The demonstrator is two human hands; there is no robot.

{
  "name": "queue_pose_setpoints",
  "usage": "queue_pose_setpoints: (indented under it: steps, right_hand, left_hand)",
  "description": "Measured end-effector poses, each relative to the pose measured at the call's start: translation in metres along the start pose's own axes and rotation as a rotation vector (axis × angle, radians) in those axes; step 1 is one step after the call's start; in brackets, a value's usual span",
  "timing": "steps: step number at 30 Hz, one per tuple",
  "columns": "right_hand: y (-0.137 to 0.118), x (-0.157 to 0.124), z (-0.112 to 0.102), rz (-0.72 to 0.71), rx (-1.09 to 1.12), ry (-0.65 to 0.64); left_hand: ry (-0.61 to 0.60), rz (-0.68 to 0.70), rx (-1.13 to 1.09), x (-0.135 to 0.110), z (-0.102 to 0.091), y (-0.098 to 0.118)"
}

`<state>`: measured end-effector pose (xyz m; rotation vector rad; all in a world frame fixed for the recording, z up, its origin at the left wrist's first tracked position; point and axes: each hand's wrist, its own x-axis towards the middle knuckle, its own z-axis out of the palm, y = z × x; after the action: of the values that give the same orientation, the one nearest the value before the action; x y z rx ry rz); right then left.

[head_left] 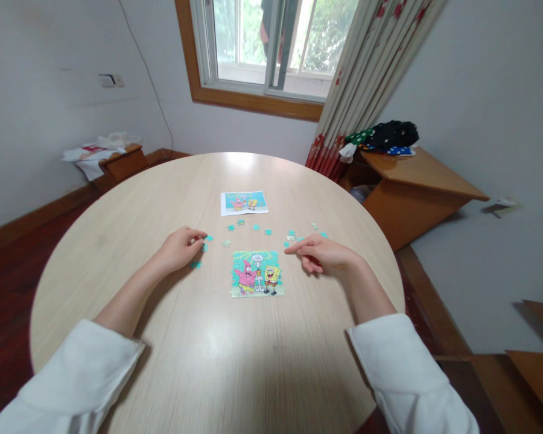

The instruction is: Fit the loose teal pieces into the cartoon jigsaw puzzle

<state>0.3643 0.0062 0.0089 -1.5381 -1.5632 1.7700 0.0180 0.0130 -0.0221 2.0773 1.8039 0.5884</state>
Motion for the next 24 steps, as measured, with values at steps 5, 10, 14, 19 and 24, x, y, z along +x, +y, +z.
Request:
queue_pose_setpoints:
  steps: [5,10,14,19,24]
  right_hand:
    - [0.0025,0.0032,-0.0010,-0.005,0.015,0.019]
    - [-0.0008,0.0033,0.0018,-0.007,0.000,0.080]
    - [-0.0029,0.0029,0.0031,-0.012,-0.018,0.089]
    - [-0.0034,0.0034,0.0029,-0.014,-0.026,0.089]
    - [-0.0043,0.0035,0.0023,-0.022,-0.039,0.081]
  left_hand:
    - [-0.008,0.006,0.001,-0.0001,-0.0004,0.0005]
    - [-0.014,-0.002,-0.003,0.0003,0.0008,-0.0004]
    - [-0.011,-0.005,0.006,0.0003,0.0008,-0.0007]
    - [-0.017,0.007,0.014,-0.0004,-0.0002,0.0010]
    - [-0.007,0.010,0.020,0.0003,0.0003,0.0001]
